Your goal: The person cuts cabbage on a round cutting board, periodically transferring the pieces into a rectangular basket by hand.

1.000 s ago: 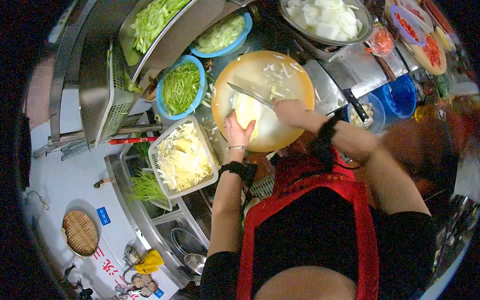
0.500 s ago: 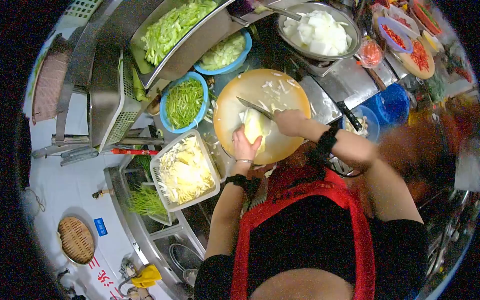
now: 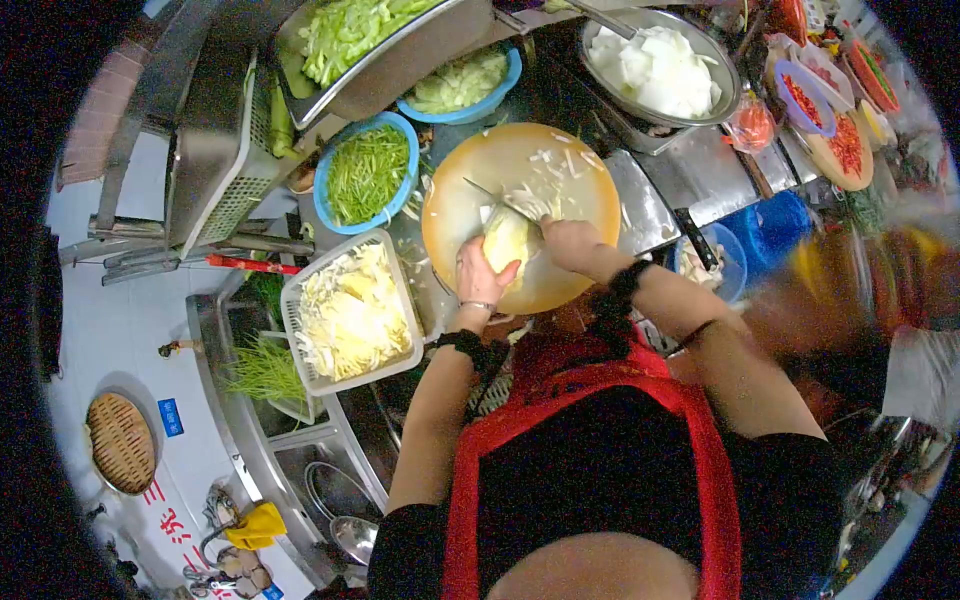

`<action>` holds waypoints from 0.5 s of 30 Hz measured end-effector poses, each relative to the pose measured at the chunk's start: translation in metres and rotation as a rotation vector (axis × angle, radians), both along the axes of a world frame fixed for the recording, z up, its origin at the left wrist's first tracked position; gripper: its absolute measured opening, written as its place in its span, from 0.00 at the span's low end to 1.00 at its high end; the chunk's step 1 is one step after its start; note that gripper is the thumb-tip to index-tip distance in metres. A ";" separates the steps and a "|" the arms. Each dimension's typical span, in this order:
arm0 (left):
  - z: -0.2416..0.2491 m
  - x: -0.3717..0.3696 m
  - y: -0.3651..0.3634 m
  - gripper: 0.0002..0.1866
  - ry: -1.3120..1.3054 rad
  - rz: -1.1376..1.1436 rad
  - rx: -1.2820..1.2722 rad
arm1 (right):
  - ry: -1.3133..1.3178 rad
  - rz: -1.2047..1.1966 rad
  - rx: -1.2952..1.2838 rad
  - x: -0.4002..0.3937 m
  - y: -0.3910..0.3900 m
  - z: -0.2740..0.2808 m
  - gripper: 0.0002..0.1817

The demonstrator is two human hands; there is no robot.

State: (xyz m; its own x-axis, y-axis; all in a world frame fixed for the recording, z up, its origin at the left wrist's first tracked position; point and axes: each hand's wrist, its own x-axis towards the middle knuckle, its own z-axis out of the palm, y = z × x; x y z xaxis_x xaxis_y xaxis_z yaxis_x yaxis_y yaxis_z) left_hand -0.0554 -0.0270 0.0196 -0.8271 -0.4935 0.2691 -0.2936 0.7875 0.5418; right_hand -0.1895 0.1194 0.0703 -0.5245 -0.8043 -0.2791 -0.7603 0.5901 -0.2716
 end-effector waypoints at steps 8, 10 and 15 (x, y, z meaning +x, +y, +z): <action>0.006 0.002 0.000 0.39 0.008 -0.019 -0.078 | -0.059 -0.011 -0.052 -0.005 0.005 0.030 0.13; 0.005 0.000 0.000 0.40 -0.034 0.004 -0.075 | 0.033 0.026 -0.048 -0.008 -0.008 -0.009 0.14; -0.001 -0.003 -0.008 0.39 0.027 -0.025 -0.101 | 0.006 0.026 0.003 -0.014 -0.004 0.053 0.11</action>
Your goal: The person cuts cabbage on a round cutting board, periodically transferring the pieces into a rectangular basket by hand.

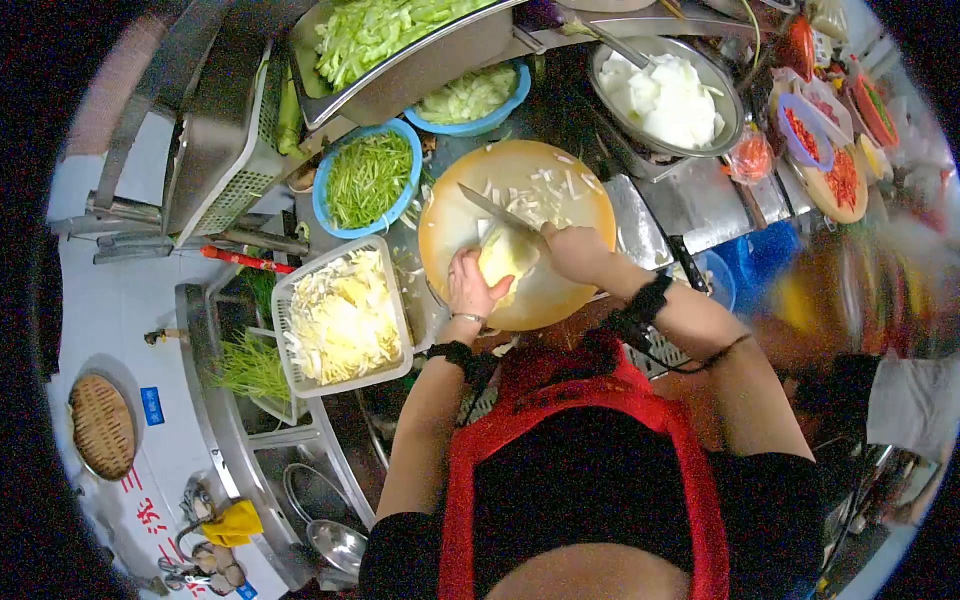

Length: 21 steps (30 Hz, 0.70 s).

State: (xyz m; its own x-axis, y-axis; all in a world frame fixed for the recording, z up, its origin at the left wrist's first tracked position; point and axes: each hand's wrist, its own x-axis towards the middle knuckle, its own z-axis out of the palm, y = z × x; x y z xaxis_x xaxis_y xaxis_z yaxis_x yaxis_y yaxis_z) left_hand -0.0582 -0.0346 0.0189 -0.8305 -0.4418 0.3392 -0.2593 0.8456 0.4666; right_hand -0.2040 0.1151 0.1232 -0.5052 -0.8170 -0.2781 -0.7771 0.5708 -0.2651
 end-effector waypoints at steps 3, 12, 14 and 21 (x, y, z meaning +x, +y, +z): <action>-0.004 0.003 0.005 0.39 -0.018 0.018 0.039 | -0.017 -0.007 0.017 0.009 -0.002 -0.041 0.11; 0.021 0.024 0.014 0.34 0.030 0.035 -0.049 | 0.034 0.038 -0.096 0.001 0.000 -0.015 0.13; 0.003 0.038 0.018 0.30 -0.019 -0.047 0.032 | -0.042 0.023 0.047 0.013 -0.004 -0.040 0.13; 0.008 0.019 0.003 0.27 0.047 -0.060 0.040 | 0.038 0.037 -0.058 -0.003 -0.004 -0.030 0.12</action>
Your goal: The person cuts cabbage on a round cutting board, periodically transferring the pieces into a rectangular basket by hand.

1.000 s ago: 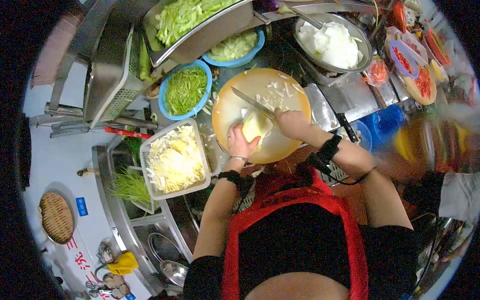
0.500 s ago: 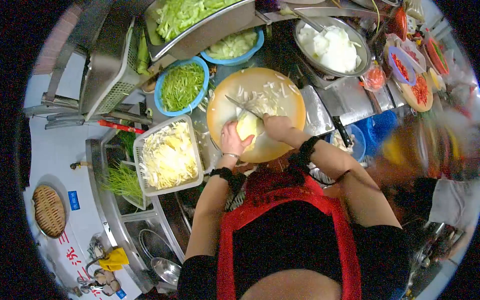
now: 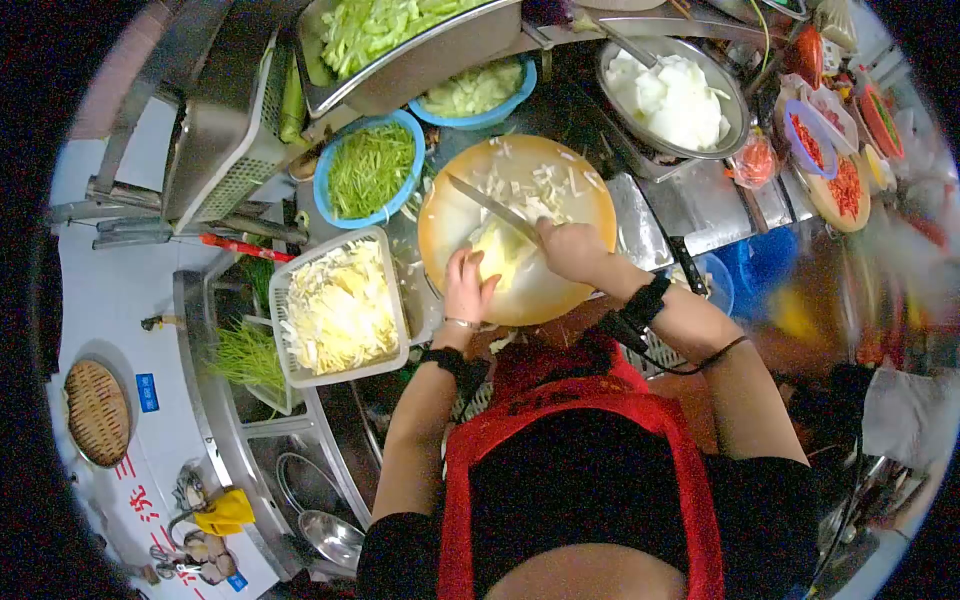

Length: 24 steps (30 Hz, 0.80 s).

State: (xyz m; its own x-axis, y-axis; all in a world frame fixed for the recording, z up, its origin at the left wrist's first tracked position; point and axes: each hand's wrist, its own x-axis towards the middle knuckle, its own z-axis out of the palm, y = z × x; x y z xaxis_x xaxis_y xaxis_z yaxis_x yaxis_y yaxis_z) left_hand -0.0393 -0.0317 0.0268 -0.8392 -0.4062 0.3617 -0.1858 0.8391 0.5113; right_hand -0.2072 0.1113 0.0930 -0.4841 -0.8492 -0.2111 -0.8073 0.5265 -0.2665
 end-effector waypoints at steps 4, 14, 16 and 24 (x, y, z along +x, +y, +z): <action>0.006 0.000 0.002 0.25 -0.034 0.013 0.098 | -0.035 -0.038 -0.014 0.012 -0.007 -0.019 0.12; 0.012 0.005 -0.001 0.21 -0.035 0.047 0.115 | -0.037 -0.096 0.050 0.017 -0.011 -0.045 0.16; 0.013 0.000 -0.006 0.21 0.005 0.024 0.098 | -0.004 -0.054 0.024 0.003 -0.014 -0.031 0.15; 0.009 -0.006 -0.002 0.22 0.048 0.037 0.104 | -0.035 -0.071 -0.004 0.023 -0.011 -0.036 0.13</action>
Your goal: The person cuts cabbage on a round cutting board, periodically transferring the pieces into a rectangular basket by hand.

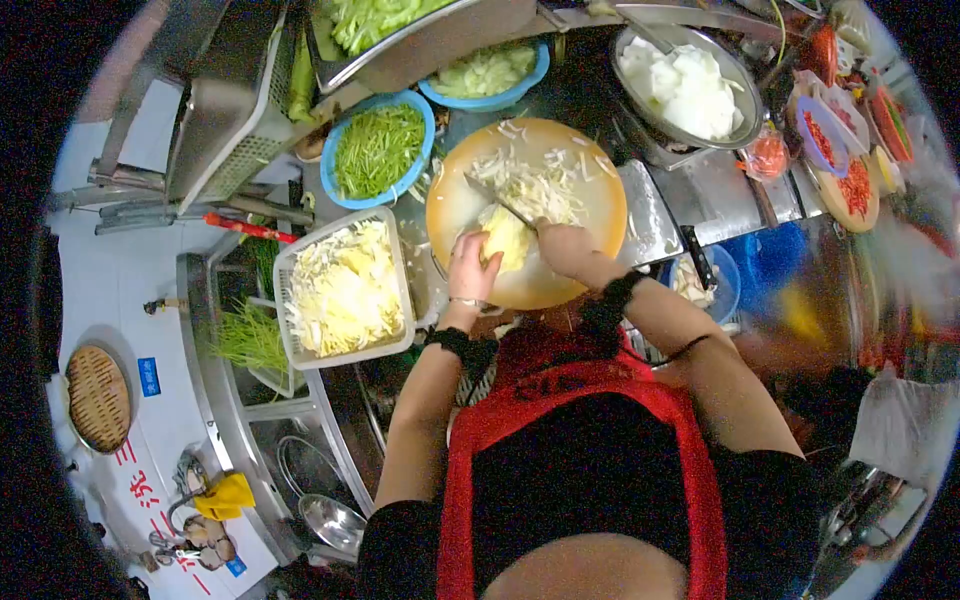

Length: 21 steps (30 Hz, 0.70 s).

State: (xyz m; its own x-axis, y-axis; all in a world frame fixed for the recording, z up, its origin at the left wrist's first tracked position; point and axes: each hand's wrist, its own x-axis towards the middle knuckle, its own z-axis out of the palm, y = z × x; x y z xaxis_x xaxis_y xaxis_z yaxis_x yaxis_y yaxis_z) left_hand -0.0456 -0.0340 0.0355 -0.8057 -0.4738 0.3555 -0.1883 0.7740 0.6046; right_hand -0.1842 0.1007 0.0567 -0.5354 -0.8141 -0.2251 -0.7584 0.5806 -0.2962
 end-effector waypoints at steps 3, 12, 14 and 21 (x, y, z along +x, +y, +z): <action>0.007 0.008 0.001 0.18 0.009 0.030 -0.057 | 0.049 0.060 -0.051 -0.011 0.005 0.003 0.13; -0.008 0.006 0.002 0.17 -0.014 0.091 0.023 | -0.022 0.069 0.026 -0.004 0.000 0.029 0.10; -0.004 0.009 0.006 0.16 -0.003 0.096 0.045 | -0.040 0.096 0.081 0.000 0.002 0.040 0.10; -0.008 0.006 0.010 0.14 0.052 0.110 0.072 | 0.037 0.023 -0.005 0.002 -0.005 0.007 0.14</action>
